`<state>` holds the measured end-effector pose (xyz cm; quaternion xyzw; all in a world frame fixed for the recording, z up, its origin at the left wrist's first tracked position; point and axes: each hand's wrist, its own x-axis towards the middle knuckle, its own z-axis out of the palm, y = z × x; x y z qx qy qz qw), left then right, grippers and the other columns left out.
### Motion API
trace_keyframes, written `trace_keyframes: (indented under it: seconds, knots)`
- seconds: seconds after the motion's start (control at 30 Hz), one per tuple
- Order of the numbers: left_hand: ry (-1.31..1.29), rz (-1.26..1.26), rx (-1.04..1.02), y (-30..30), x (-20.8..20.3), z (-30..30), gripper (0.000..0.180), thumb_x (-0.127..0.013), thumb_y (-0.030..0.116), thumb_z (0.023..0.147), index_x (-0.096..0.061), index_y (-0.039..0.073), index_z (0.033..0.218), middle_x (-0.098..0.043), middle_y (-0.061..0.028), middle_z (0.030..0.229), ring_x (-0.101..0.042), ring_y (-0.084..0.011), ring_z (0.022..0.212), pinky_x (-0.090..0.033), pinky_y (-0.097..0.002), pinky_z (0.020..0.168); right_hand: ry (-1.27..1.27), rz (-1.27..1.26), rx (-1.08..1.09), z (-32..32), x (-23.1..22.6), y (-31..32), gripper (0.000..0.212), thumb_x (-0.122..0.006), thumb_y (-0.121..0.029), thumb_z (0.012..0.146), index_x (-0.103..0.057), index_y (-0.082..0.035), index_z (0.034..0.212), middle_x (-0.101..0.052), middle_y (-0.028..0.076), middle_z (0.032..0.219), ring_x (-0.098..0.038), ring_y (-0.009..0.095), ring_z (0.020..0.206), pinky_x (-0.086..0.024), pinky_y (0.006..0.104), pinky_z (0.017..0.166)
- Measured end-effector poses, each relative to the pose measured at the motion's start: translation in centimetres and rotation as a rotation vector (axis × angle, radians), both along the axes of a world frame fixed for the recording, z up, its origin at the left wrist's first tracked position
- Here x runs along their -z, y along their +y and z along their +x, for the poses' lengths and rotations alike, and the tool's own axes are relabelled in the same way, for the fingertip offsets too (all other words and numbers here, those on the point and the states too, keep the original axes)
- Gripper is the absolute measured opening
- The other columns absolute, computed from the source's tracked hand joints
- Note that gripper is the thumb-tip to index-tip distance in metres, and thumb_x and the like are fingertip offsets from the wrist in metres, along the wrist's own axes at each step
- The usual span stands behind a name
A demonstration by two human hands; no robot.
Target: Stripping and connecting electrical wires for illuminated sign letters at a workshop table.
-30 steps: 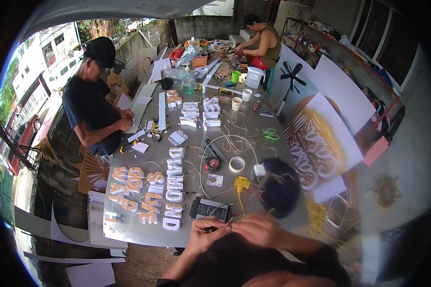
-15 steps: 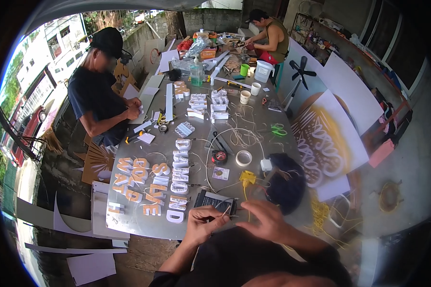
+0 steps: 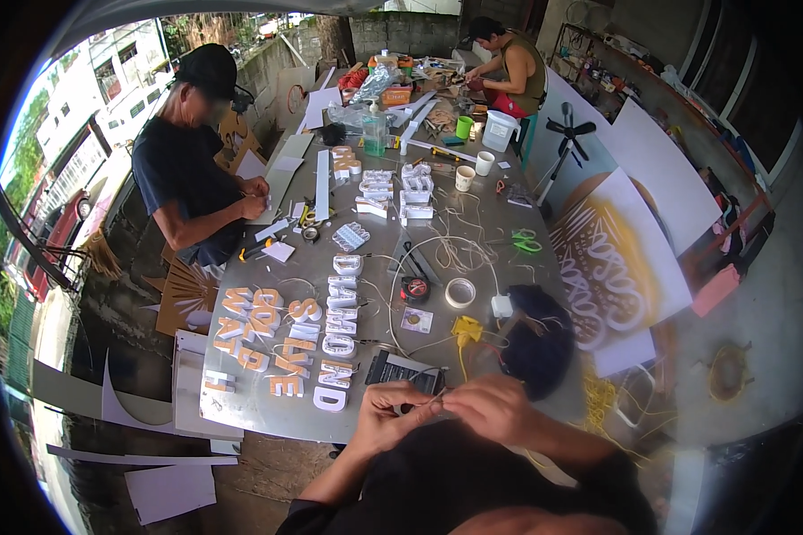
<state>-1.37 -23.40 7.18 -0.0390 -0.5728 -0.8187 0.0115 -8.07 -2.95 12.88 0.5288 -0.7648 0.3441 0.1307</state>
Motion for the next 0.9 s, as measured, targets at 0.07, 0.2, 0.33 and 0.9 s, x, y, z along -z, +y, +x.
trace_keyframes:
  seconds: [0.07, 0.2, 0.33, 0.9]
  knots:
    - [0.424, -0.527, -0.219, -0.1, -0.9, -0.4, 0.014, -0.083, 0.001, 0.076, -0.079, 0.003, 0.089, -0.068, -0.0033, 0.073, -0.059, -0.0118, 0.062, -0.044, -0.0268, 0.059, -0.185, 0.012, 0.032, 0.3, 0.3, 0.0, 0.013, -0.074, -0.011, 0.089, -0.070, 0.000, 0.097, -0.069, 0.008, 0.083, -0.070, 0.020, 0.075, -0.056, 0.0299, 0.069]
    - [0.680, -0.945, -0.338, -0.4, -1.7, -0.3, 0.018, -0.084, 0.003, 0.072, -0.080, 0.004, 0.089, -0.067, -0.0039, 0.071, -0.058, -0.0162, 0.060, -0.045, -0.0290, 0.059, -1.646, -0.128, 0.039, -0.1, 1.6, 0.9, 0.020, -0.060, -0.019, 0.103, -0.066, 0.000, 0.104, -0.070, 0.004, 0.085, -0.068, 0.013, 0.074, -0.055, 0.0291, 0.070]
    - [0.376, -0.677, -0.252, 0.2, -0.1, 0.0, 0.014, -0.082, 0.005, 0.077, -0.079, 0.003, 0.091, -0.068, -0.0045, 0.072, -0.061, -0.0124, 0.064, -0.046, -0.0262, 0.062, -0.806, -0.097, 0.167, 1.0, 0.0, 0.4, 0.023, -0.072, -0.016, 0.093, -0.067, -0.001, 0.110, -0.071, 0.008, 0.095, -0.070, 0.016, 0.084, -0.056, 0.0293, 0.074]
    - [-0.090, 0.113, 0.037, 0.3, 1.3, 0.5, 0.009, -0.080, 0.001, 0.081, -0.079, 0.003, 0.090, -0.070, -0.0022, 0.077, -0.059, -0.0077, 0.069, -0.046, -0.0245, 0.064, 0.012, -0.032, 0.024, 0.6, 1.0, 0.0, 0.010, -0.074, -0.009, 0.086, -0.072, -0.001, 0.092, -0.069, 0.007, 0.080, -0.070, 0.019, 0.074, -0.055, 0.0312, 0.064]
